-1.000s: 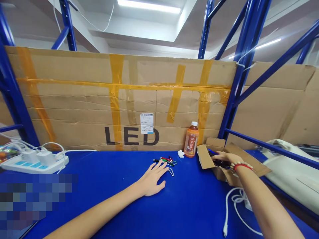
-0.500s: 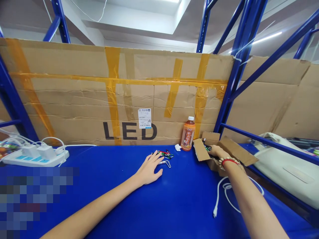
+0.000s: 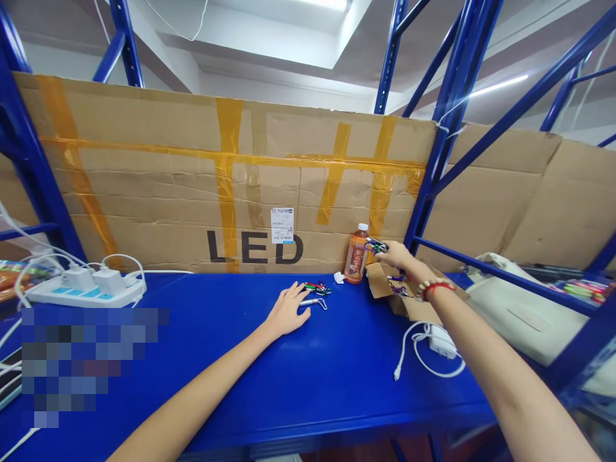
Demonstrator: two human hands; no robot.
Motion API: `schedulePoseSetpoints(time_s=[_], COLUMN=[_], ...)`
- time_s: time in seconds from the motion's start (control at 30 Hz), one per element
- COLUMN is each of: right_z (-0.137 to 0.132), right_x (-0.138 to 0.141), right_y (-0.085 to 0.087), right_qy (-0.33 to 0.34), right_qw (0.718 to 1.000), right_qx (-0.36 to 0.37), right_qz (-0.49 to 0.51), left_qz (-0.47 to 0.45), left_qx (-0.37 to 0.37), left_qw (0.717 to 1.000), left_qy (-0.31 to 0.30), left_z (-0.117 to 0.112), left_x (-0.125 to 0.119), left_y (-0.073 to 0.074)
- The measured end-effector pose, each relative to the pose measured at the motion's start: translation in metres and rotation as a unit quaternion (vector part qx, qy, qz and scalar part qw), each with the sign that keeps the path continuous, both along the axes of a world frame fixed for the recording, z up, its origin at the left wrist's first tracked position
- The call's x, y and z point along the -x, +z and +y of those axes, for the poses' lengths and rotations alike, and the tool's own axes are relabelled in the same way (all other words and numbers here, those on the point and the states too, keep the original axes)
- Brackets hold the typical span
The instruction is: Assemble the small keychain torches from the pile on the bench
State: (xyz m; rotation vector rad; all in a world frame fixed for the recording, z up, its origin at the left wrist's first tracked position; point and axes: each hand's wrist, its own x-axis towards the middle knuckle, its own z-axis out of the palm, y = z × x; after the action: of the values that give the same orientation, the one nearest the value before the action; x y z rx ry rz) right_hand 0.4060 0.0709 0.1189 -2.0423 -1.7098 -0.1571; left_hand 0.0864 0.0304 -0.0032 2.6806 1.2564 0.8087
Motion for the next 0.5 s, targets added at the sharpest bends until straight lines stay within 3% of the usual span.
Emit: schedulePoseSetpoints(time_s=[0.17, 0.27, 0.37, 0.5], right_z=[-0.010, -0.010, -0.008, -0.011], right_x=[0.060, 0.077, 0.079, 0.072], right_y=[-0.055, -0.086, -0.098, -0.093], right_qy=[0.087, 0.100, 0.108, 0.118], right_qw=[0.994, 0.990, 0.987, 0.983], right_qx=[0.071, 0.102, 0.122, 0.143], right_qz=[-0.004, 0.001, 0.007, 0.005], left_qz=[-0.022, -0.027, -0.034, -0.037], left_qx=[-0.005, -0.006, -0.017, -0.016], left_qw=[0.999, 0.998, 0.996, 0.996], left_qy=[0.033, 0.060, 0.080, 0.075], left_z=[0.000, 0.001, 0.003, 0.005], left_x=[0.001, 0.002, 0.001, 0.000], left_y=[-0.001, -0.002, -0.002, -0.002])
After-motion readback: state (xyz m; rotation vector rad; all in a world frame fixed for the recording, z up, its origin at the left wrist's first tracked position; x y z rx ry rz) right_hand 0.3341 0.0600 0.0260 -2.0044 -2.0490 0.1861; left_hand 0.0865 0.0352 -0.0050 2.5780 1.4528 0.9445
